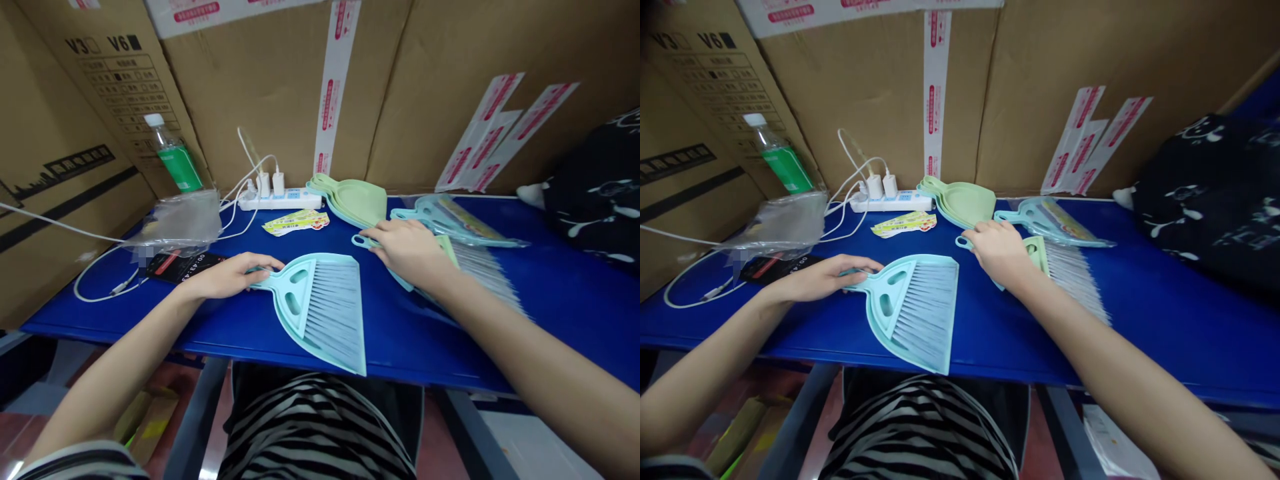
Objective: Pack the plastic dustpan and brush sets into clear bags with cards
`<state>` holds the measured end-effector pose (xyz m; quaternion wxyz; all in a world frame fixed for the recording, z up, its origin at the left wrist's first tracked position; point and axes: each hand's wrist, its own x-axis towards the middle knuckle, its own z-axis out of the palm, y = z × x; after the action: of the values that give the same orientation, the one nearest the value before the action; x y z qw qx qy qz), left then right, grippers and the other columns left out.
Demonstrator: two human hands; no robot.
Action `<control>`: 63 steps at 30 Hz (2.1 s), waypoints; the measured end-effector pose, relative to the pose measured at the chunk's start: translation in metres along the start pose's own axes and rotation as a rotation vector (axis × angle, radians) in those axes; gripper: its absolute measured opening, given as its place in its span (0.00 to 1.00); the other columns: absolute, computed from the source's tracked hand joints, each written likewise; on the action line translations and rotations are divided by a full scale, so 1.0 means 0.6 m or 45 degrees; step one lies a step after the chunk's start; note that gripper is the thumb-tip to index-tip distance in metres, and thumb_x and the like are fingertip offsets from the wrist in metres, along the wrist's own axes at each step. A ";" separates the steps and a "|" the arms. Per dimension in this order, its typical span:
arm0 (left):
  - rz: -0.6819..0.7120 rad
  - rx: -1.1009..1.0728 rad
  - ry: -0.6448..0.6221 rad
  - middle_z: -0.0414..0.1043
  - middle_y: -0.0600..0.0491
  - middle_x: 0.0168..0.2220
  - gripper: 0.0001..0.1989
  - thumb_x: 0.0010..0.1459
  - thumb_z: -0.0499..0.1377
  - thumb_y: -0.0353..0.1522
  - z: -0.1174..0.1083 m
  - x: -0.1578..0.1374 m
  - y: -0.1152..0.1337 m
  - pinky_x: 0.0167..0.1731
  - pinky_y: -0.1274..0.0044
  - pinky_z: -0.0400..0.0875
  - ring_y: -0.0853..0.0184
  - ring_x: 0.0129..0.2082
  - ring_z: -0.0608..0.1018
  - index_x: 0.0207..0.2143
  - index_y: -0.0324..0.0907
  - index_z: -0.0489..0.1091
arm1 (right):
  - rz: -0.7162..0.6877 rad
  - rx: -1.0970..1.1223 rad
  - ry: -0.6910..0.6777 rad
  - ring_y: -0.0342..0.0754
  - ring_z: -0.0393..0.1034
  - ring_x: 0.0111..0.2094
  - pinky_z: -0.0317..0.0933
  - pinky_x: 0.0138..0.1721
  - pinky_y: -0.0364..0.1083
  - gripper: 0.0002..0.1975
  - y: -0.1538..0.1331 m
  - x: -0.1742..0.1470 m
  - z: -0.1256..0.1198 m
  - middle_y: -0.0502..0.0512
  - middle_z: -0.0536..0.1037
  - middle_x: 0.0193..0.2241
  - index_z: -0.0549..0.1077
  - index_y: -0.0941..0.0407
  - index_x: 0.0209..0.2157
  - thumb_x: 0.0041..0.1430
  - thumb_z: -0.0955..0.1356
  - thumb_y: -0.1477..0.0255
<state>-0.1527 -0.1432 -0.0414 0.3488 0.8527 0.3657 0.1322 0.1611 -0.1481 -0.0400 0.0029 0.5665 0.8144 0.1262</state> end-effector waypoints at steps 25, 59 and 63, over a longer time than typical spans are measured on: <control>-0.120 0.182 0.086 0.76 0.50 0.43 0.19 0.66 0.48 0.35 0.006 -0.004 0.007 0.40 0.74 0.69 0.65 0.39 0.75 0.55 0.41 0.68 | -0.493 -0.368 -0.016 0.55 0.75 0.40 0.59 0.38 0.48 0.15 -0.065 0.166 -0.034 0.67 0.82 0.32 0.81 0.63 0.34 0.54 0.64 0.88; -0.078 0.173 0.062 0.76 0.49 0.47 0.19 0.67 0.47 0.36 0.012 0.002 0.013 0.42 0.75 0.69 0.65 0.39 0.75 0.56 0.41 0.67 | -0.425 0.358 0.039 0.57 0.76 0.45 0.67 0.45 0.52 0.13 -0.088 -0.065 -0.038 0.64 0.81 0.44 0.77 0.58 0.41 0.63 0.61 0.75; -0.073 0.181 0.066 0.76 0.48 0.48 0.20 0.67 0.47 0.35 0.012 0.003 0.015 0.42 0.75 0.69 0.65 0.40 0.75 0.56 0.40 0.67 | -0.386 0.454 -0.034 0.57 0.76 0.40 0.67 0.42 0.53 0.17 -0.085 -0.062 -0.043 0.62 0.82 0.36 0.76 0.56 0.33 0.68 0.62 0.63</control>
<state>-0.1434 -0.1501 -0.0406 0.2813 0.8608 0.4074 0.1178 0.1238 -0.2044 -0.0307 -0.0675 0.4307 0.8995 -0.0291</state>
